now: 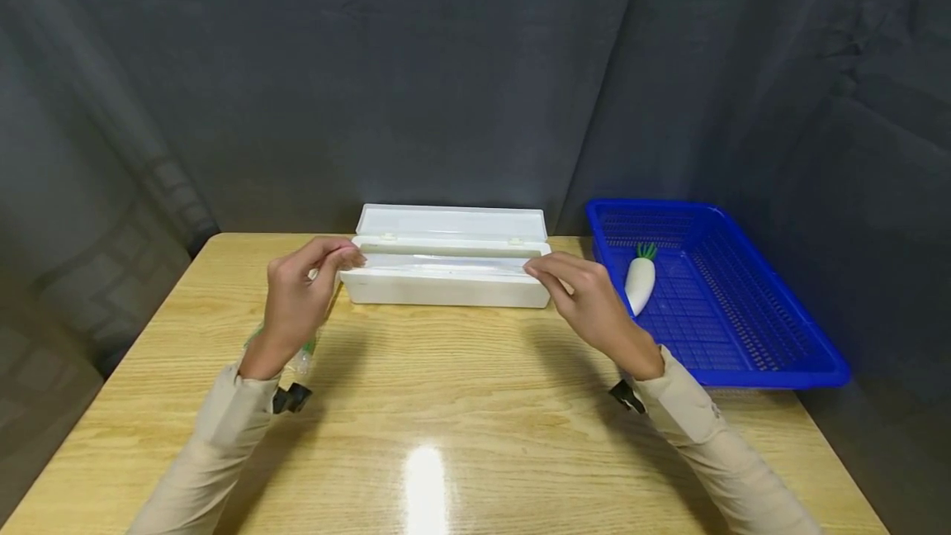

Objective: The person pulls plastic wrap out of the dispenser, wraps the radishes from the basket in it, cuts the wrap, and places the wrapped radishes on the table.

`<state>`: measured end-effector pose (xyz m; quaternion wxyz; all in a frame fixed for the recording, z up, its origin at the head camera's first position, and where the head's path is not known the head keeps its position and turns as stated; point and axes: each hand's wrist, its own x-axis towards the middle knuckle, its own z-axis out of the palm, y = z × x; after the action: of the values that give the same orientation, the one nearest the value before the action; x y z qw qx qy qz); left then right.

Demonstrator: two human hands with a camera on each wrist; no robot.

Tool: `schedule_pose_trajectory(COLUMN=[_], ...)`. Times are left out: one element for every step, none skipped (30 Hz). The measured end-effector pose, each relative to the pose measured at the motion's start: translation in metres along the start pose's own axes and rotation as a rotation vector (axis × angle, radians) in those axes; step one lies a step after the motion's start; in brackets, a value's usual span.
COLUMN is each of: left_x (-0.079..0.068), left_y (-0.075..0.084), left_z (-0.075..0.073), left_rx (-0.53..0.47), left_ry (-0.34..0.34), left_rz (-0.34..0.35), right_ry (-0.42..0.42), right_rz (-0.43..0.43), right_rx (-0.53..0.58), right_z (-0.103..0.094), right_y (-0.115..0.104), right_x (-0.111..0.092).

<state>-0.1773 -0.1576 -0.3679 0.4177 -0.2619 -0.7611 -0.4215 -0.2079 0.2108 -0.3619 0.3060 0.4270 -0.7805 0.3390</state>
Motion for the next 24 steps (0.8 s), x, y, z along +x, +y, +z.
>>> schedule_pose_trajectory(left_x=[0.000,0.001,0.001,0.002,0.002,0.003,0.003,0.003,0.004,0.004,0.004,0.004,0.004,0.005,0.005,0.005,0.005,0.006,0.006,0.007,0.007,0.007,0.007,0.007], left_y=[0.001,0.001,0.002,0.002,0.003,0.004,0.005,0.006,0.007,0.008,0.009,0.010,0.011,0.011,0.012,0.012,0.012,0.013,0.013,0.013,0.013,0.013,0.013,0.013], left_z=[0.000,-0.001,-0.001,-0.001,-0.002,-0.002,-0.002,-0.002,-0.003,-0.003,-0.003,-0.003,-0.002,-0.002,-0.002,-0.002,-0.003,-0.003,-0.004,-0.004,-0.004,-0.005,-0.005,-0.005], left_rx=[-0.002,-0.005,-0.009,-0.011,-0.012,-0.013,-0.014,-0.016,-0.017,-0.020,-0.024,-0.027,-0.031,-0.045,-0.063,-0.078,-0.093,-0.107,-0.121,-0.134,-0.138,-0.137,-0.139,-0.138], left_ry=[0.002,0.003,0.004,0.006,0.006,0.009,0.010,0.013,0.016,0.021,0.025,0.031,0.038,0.045,0.051,0.055,0.057,0.058,0.056,0.052,0.049,0.046,0.044,0.044], left_rz=[0.008,0.016,0.021,0.030,0.037,0.043,0.044,0.044,0.044,0.044,0.044,0.043,0.043,0.038,0.032,0.025,0.017,0.007,-0.002,-0.011,-0.016,-0.020,-0.023,-0.026], right_ry=[0.003,0.008,0.015,0.021,0.028,0.036,0.043,0.050,0.059,0.068,0.077,0.084,0.087,0.091,0.095,0.100,0.102,0.104,0.108,0.114,0.115,0.114,0.106,0.093], right_rz=[-0.003,-0.007,-0.010,-0.012,-0.016,-0.019,-0.022,-0.023,-0.026,-0.032,-0.036,-0.040,-0.040,-0.041,-0.042,-0.041,-0.035,-0.027,-0.013,0.006,0.031,0.059,0.092,0.126], right_rx=[-0.001,-0.003,-0.004,-0.004,-0.004,-0.002,0.003,0.008,0.014,0.020,0.025,0.028,0.032,0.035,0.040,0.046,0.052,0.064,0.080,0.101,0.126,0.146,0.169,0.200], right_z=[0.000,-0.001,-0.001,-0.001,-0.001,-0.001,-0.001,-0.001,-0.001,-0.001,-0.001,-0.001,-0.002,-0.002,-0.002,-0.002,-0.001,-0.001,-0.002,-0.001,-0.002,-0.002,-0.003,-0.004], right_y=[0.000,-0.001,-0.001,-0.001,-0.001,-0.001,-0.001,-0.002,-0.002,-0.003,-0.003,-0.004,-0.004,-0.004,-0.005,-0.005,-0.005,-0.005,-0.005,-0.006,-0.006,-0.007,-0.007,-0.008], right_x=[0.000,0.000,0.000,0.000,0.000,0.000,0.000,0.000,0.001,0.001,0.001,0.001,0.001,0.001,0.001,0.001,0.000,0.000,0.000,0.000,0.000,0.000,0.001,0.001])
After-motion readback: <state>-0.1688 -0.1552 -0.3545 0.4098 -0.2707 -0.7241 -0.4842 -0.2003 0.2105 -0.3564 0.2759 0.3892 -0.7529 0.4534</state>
